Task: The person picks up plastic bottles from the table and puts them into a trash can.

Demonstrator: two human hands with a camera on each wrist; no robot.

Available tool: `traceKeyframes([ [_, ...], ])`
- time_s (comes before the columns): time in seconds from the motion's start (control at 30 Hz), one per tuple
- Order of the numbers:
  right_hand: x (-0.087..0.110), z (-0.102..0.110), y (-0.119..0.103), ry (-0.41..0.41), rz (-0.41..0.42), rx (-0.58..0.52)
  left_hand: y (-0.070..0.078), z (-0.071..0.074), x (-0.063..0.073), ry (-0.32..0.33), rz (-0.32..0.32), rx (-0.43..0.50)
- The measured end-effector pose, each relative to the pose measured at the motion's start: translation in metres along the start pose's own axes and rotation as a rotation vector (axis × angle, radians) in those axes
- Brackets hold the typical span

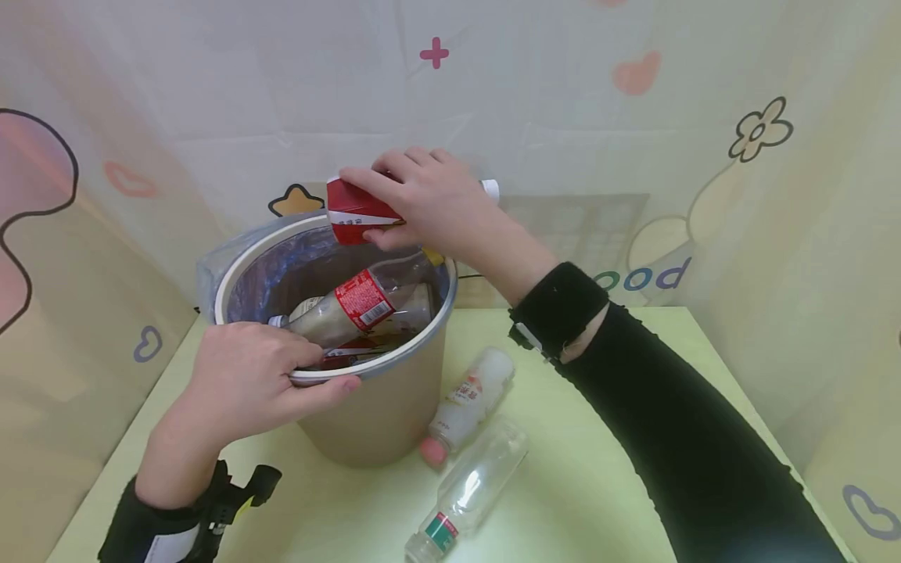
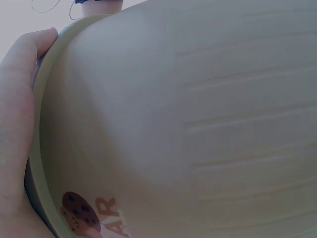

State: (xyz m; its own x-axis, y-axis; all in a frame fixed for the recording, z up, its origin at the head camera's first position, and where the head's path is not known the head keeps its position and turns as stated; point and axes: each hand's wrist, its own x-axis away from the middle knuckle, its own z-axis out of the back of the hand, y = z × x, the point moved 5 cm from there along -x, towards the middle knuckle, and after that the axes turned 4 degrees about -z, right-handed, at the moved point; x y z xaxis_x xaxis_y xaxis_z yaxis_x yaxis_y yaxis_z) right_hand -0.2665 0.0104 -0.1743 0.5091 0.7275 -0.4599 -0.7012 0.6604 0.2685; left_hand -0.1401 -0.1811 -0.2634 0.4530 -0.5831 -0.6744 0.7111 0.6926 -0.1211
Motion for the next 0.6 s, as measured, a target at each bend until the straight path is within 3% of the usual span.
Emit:
traceKeyframes([
  [0.37, -0.019, -0.030, -0.038, -0.110, 0.104, 0.031, 0.000, 0.001, 0.000, 0.007, 0.010, 0.000],
  [0.6, -0.023, -0.042, -0.046, -0.120, 0.124, 0.017, -0.001, 0.000, -0.001, -0.010, 0.016, 0.014],
])
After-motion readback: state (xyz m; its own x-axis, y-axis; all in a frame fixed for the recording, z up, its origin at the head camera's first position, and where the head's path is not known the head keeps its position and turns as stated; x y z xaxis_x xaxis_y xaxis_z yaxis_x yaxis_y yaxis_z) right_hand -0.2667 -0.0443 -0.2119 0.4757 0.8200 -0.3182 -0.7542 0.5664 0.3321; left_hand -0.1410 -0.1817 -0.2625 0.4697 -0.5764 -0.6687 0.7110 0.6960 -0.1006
